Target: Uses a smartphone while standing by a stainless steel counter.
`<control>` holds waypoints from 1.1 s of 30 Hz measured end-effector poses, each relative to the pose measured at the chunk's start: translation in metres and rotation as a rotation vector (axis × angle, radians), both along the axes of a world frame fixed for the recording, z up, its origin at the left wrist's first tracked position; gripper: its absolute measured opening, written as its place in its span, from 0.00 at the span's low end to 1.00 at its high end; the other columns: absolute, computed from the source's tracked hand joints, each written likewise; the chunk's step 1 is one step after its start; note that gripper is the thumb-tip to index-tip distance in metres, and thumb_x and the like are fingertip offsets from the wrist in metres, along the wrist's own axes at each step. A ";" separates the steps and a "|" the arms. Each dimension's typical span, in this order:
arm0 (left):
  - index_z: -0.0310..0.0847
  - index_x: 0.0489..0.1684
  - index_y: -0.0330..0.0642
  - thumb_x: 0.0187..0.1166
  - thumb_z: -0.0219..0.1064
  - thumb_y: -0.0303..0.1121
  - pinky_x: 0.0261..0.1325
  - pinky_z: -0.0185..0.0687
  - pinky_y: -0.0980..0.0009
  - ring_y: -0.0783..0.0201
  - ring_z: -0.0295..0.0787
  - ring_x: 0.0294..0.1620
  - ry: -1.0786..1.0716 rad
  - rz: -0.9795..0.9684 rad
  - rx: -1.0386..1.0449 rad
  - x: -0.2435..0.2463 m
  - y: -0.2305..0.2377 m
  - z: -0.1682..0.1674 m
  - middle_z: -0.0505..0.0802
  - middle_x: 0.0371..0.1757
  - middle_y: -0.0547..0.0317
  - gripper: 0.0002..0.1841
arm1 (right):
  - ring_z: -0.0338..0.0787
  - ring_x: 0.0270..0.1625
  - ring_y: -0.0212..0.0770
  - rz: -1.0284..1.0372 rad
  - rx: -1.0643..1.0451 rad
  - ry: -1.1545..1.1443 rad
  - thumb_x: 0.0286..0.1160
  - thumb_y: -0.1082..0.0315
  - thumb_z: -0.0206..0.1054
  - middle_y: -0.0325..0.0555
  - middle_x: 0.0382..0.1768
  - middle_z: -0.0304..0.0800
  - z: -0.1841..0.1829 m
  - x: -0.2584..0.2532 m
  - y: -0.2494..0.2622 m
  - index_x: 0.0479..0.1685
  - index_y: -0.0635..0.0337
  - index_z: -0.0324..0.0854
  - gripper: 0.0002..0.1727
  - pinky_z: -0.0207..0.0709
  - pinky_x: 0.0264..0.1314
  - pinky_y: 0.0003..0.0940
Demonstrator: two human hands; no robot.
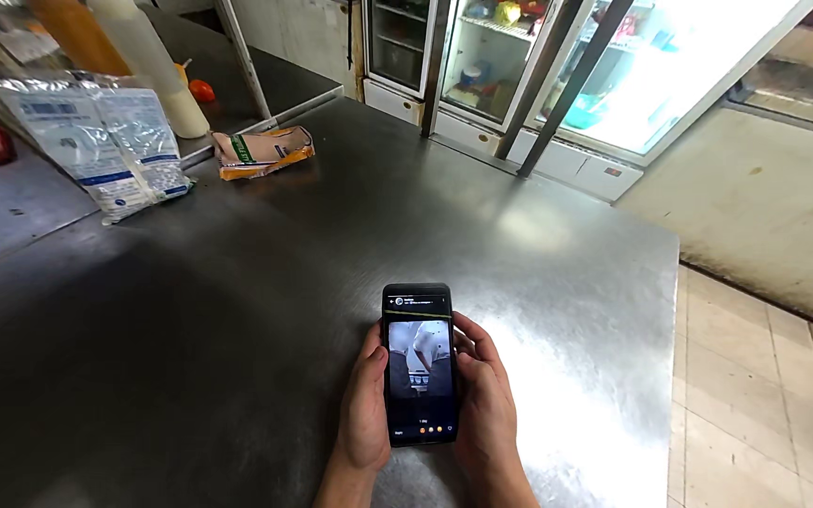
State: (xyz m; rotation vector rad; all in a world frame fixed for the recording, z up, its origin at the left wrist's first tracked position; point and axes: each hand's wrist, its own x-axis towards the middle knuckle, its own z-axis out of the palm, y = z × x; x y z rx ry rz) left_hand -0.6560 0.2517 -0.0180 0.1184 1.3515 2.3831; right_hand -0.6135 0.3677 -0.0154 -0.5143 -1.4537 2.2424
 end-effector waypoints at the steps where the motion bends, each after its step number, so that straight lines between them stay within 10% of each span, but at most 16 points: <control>1: 0.57 0.88 0.45 0.84 0.44 0.51 0.74 0.79 0.60 0.59 0.81 0.73 -0.001 0.003 -0.006 0.000 0.000 0.000 0.84 0.73 0.49 0.34 | 0.91 0.51 0.41 -0.001 0.000 0.000 0.73 0.66 0.49 0.53 0.52 0.90 0.000 0.000 0.000 0.74 0.59 0.75 0.28 0.86 0.55 0.37; 24: 0.57 0.88 0.45 0.83 0.47 0.54 0.76 0.77 0.60 0.59 0.80 0.74 0.010 0.004 -0.009 -0.001 0.000 -0.001 0.83 0.73 0.50 0.35 | 0.91 0.55 0.42 0.016 -0.002 0.006 0.76 0.60 0.46 0.53 0.54 0.90 -0.001 0.001 0.001 0.76 0.59 0.74 0.29 0.86 0.58 0.40; 33: 0.44 0.96 0.58 0.82 0.50 0.63 0.89 0.58 0.59 0.65 0.55 0.91 0.148 -0.005 -0.108 -0.002 -0.001 -0.006 0.59 0.93 0.64 0.42 | 0.91 0.51 0.41 0.012 0.087 0.034 0.78 0.61 0.49 0.51 0.51 0.90 -0.004 0.001 0.002 0.73 0.59 0.77 0.26 0.86 0.55 0.37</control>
